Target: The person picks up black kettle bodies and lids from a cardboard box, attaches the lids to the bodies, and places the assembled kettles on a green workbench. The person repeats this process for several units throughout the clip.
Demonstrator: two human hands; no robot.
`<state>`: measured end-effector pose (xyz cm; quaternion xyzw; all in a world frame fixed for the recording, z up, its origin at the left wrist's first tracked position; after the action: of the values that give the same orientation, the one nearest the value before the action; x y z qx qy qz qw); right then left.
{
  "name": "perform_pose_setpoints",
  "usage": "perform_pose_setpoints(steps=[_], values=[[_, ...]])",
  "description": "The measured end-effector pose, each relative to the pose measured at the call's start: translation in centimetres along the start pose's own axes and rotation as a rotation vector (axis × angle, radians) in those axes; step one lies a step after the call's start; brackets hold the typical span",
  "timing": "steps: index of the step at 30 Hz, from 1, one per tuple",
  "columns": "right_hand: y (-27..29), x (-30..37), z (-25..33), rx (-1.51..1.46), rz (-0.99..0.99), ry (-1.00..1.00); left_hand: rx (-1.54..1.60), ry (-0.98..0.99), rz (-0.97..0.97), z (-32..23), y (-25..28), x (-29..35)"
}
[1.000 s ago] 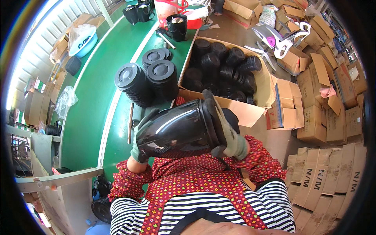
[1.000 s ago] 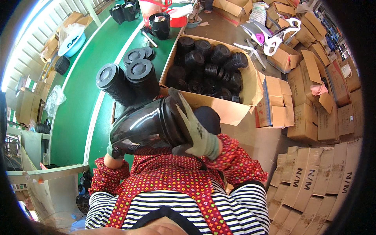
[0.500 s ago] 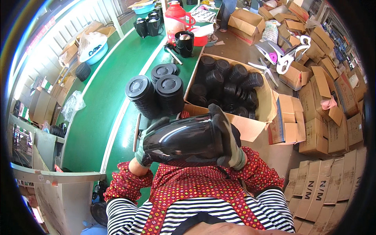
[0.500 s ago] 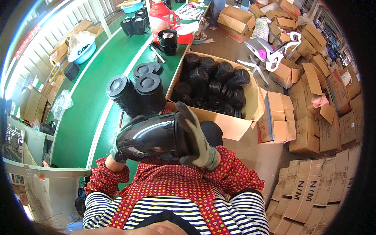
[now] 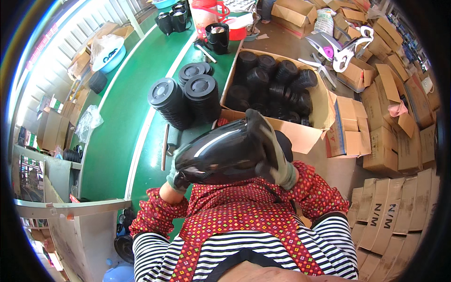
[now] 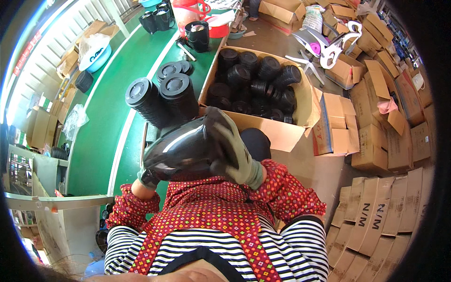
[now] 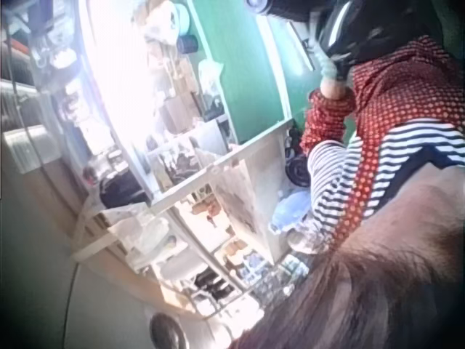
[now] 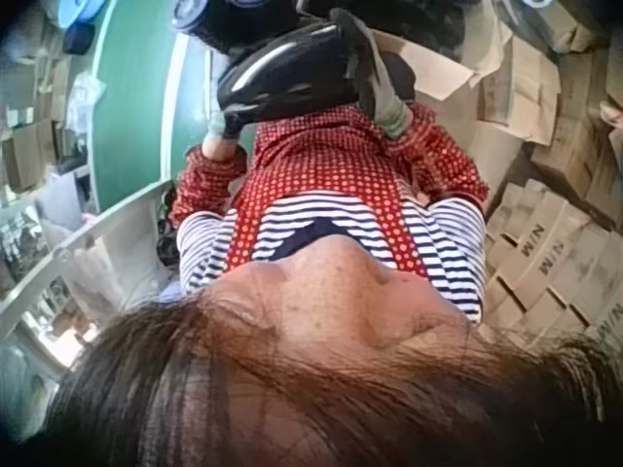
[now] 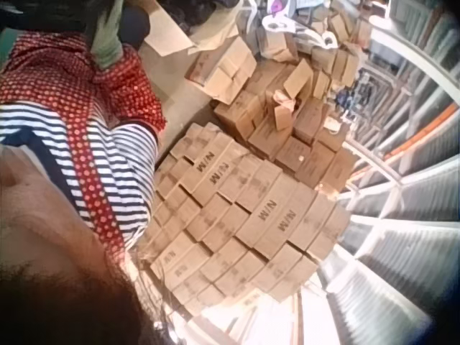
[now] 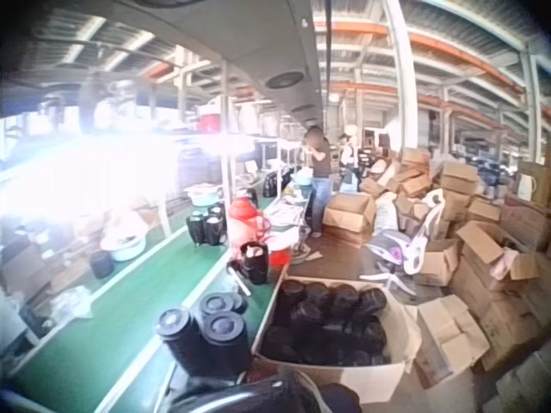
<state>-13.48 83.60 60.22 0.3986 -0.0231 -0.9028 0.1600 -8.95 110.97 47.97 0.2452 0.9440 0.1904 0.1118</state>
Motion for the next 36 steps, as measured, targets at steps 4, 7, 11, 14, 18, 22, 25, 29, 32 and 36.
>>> perform_pose_setpoints(steps=[4,7,11,14,18,22,25,29,32,36], values=[[-1.7,6.0,-8.2,-0.957,-0.441,-0.824,-0.347,-0.283,-0.287,-12.4,2.8,-1.4],[-1.0,3.2,-3.7,-0.873,-0.446,-0.956,-0.318,-0.266,-0.291,-10.3,3.0,-0.3],[0.7,-0.2,-0.3,-0.052,-0.022,-0.274,0.107,-0.046,0.031,-6.5,0.0,-0.7],[0.5,-2.0,2.0,0.325,0.335,0.039,0.337,-0.017,0.116,-5.2,-4.3,-1.2],[0.2,-3.7,2.7,0.304,0.460,0.108,0.559,0.125,0.338,-0.6,-6.1,0.1],[0.2,-2.9,2.4,0.247,0.336,0.221,0.546,0.079,0.265,-5.2,-5.5,-1.6],[0.9,-0.6,-0.6,0.169,0.025,0.088,0.383,0.007,0.143,-3.2,-3.1,-3.0],[0.4,1.1,-3.5,-0.090,-0.339,-0.140,0.625,0.096,-0.138,-0.2,1.3,-3.1],[0.0,3.8,-7.9,-0.388,-0.530,-0.356,0.434,-0.072,-0.178,-3.5,1.8,-3.6],[-2.1,7.9,-11.1,-0.490,-0.647,-0.508,0.298,0.167,-0.226,-4.5,2.5,-4.0]])
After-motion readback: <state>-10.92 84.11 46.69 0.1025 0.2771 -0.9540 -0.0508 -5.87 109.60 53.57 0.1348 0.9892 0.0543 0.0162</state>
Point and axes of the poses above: each hand's wrist, its own x-axis away from the middle knuckle, its own y-axis out of the back of the hand, z = x × y, the point moved 5 cm from there along -x, towards the middle knuckle, and after that the axes turned 4 degrees about -x, right-handed, at the moved point
